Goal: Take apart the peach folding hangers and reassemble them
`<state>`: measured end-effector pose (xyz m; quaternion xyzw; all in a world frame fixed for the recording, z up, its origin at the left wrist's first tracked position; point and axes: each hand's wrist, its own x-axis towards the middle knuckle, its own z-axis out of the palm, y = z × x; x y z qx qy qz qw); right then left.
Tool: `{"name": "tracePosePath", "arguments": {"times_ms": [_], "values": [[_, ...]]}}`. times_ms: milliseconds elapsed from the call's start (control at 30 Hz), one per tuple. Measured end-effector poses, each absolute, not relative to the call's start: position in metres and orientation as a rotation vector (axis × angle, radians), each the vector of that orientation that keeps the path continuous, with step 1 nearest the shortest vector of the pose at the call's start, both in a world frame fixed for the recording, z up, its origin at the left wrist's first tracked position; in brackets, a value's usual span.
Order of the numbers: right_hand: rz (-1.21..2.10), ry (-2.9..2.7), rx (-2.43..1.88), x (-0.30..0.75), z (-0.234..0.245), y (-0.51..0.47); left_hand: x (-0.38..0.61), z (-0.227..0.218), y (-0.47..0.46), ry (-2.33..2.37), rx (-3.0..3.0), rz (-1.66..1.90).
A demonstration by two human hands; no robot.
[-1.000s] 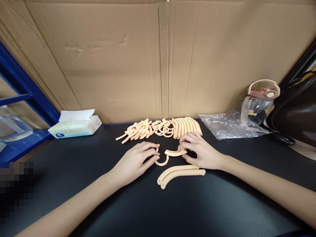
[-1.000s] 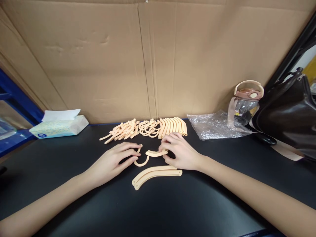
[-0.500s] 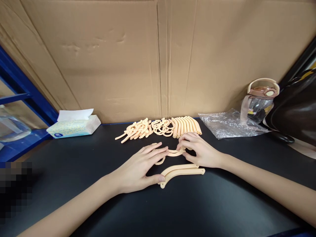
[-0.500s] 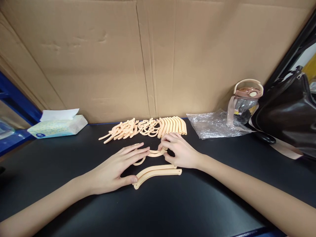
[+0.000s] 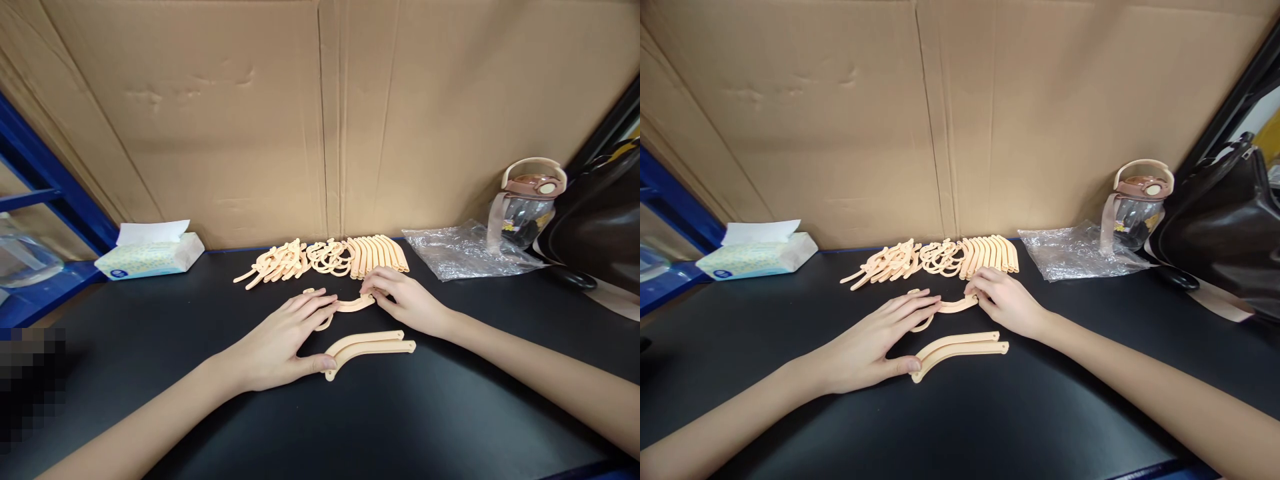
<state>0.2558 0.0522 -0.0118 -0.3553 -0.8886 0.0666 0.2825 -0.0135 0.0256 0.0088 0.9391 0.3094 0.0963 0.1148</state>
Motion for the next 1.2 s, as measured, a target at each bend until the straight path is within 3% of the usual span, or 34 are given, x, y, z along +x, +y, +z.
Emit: {"name": "tracePosePath", "arguments": {"times_ms": [1200], "values": [[0.187, -2.363, -0.926, 0.2556, -0.0131, 0.0538, -0.0158, 0.0106, 0.0227, 0.842, 2.865, 0.322]]}}
